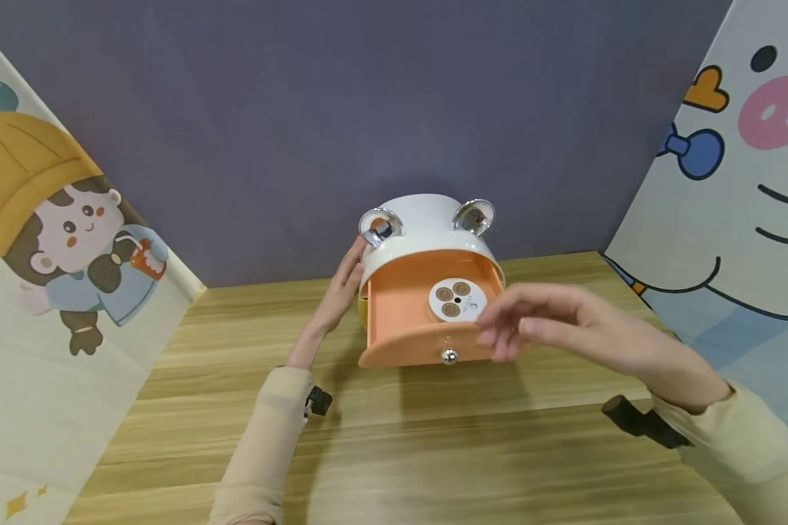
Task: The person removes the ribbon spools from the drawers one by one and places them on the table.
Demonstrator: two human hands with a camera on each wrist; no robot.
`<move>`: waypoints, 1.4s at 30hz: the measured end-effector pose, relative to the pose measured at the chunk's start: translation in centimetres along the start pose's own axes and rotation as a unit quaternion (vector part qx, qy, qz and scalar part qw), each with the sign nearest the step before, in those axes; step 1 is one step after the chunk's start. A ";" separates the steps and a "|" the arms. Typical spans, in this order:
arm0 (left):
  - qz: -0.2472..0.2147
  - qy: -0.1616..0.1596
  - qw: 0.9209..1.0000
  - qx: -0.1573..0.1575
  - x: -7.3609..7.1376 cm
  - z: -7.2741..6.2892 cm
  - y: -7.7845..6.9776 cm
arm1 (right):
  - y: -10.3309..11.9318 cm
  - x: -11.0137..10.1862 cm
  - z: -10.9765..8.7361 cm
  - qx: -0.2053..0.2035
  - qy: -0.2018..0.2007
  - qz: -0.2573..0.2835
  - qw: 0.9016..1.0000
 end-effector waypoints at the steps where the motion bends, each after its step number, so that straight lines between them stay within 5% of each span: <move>1: 0.000 0.000 1.000 -0.002 0.0 0.0 0.0 | 0.0 -0.7 0.5 0.014 -0.018 -0.032 0.999; 7: -0.013 -0.007 1.000 -0.010 -0.1 0.1 1.3 | -2.5 -3.6 3.7 0.085 -0.042 -0.152 0.984; 12: 0.001 -0.014 1.000 0.000 -0.2 0.4 3.5 | -4.7 -4.2 5.1 0.121 0.001 -0.250 0.961; 16: -0.003 -0.011 1.000 -0.013 0.1 0.3 2.7 | -5.6 -4.0 5.9 0.113 0.041 -0.313 0.942; 23: -0.003 -0.002 1.000 -0.016 0.3 -0.1 0.1 | -6.8 -3.7 6.7 0.106 0.072 -0.353 0.927; 42: -0.011 -0.007 1.000 -0.008 0.2 -0.1 0.5 | -8.5 -3.5 7.5 0.135 0.088 -0.369 0.915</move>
Point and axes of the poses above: each hand's wrist, its own z-axis towards the middle knuckle, its own x-axis out of the palm, y = z × x, the point moved 6 cm from there along z, towards the middle knuckle, and after that the axes turned 4 degrees about x, right-handed, at the moved point
